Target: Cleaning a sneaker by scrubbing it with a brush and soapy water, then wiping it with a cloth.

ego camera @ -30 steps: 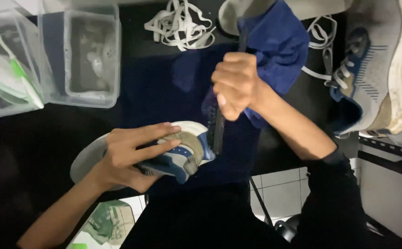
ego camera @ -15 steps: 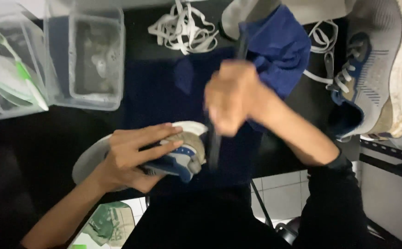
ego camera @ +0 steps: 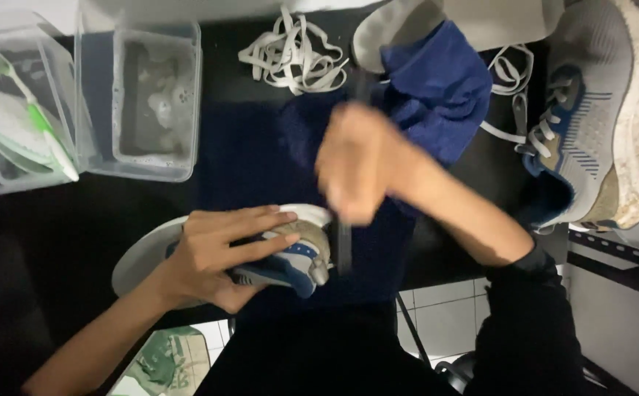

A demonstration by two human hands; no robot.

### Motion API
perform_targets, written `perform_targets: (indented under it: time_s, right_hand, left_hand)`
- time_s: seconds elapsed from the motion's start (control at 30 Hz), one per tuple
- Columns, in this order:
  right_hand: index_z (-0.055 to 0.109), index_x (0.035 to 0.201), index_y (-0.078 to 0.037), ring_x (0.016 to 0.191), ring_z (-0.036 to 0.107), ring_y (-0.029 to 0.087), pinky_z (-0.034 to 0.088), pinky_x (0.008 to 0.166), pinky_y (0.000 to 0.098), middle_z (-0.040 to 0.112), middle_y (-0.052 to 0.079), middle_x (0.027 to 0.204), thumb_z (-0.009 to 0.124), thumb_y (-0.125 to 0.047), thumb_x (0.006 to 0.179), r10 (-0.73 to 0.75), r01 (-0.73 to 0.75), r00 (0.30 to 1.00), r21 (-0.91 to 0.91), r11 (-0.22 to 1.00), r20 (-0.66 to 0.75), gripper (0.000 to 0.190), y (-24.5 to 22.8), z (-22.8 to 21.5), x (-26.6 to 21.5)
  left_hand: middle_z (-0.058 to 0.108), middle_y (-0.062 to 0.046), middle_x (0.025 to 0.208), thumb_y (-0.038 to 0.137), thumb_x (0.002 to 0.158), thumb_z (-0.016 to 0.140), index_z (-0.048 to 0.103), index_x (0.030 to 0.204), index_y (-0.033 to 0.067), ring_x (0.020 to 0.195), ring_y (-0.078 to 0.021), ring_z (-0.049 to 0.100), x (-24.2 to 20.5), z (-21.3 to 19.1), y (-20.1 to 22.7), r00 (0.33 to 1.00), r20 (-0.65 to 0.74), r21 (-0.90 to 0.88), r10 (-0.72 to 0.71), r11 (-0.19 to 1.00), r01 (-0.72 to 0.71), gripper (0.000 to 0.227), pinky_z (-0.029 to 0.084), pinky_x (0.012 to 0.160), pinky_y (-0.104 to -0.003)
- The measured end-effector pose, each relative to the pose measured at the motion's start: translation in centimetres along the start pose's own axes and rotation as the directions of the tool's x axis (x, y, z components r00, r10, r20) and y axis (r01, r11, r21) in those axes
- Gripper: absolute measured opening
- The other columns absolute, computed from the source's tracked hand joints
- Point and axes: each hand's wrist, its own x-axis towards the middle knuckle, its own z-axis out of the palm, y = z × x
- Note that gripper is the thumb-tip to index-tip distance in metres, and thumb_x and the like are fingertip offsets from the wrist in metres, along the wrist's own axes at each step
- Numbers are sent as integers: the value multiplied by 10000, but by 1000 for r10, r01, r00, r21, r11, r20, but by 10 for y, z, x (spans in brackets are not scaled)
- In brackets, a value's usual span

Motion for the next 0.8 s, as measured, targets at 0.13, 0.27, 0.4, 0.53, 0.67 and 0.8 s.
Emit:
perform_targets:
  time_s: [0.13,0.27,0.4,0.53,0.67,0.8]
  right_hand:
    - [354,635,-204,476,372,201,382,761,449,382,-32,533,339,-257,1012,580,-886,374,-94,454,-724,381,-18,-63,-33]
    - [447,775,-117,544,350,143,293,539,301,399,-1,682,175,-784,969,889,-996,-46,93,-3,-456,746,-62,-99,-35]
    - [551,867,2,682,409,196,375,605,336,481,78,826,461,-908,799,914,-995,-99,11,-103,-393,916,-110,-93,-19]
    - [739,1089,-66,849,628,269,479,689,405,698,64,993,779,-326,797,918,-974,-194,178,-139,-347,393,-131,-83,-13]
    - [669,988,-23,941,628,277,496,865,418,655,128,1000,769,-166,931,781,-824,-190,529,202,-595,183,-136,-92,11]
    - [650,1229,-139,1276,657,329,531,1095,512,657,140,1329,310,-663,1041,756,-647,92,539,540,-648,653,-114,-61,59]
  left_hand:
    - [730,-197,1241,240,857,829,685,1246,85,1125,-334,771,-3,-5,0,1000,-10,-21,-8,1000,8,443,667,938,-412]
    - [728,-192,1257,272,882,810,680,1264,88,1124,-321,777,-3,-9,3,998,-53,57,29,998,-26,443,658,942,-389]
    - [715,-199,1276,305,901,779,664,1288,82,1142,-332,767,-9,-8,5,998,-48,65,29,998,-26,462,665,938,-413]
    - [722,-207,1255,287,859,802,673,1270,59,1116,-329,772,-8,-7,7,998,-51,87,48,995,-43,488,667,918,-407]
    - [730,-193,1236,269,835,838,692,1239,43,1119,-308,766,-1,-10,14,998,-61,82,4,997,1,485,658,932,-396]
    - [721,-153,925,338,732,812,735,949,47,713,-250,709,-16,4,0,991,-132,208,-4,978,32,371,530,596,-330]
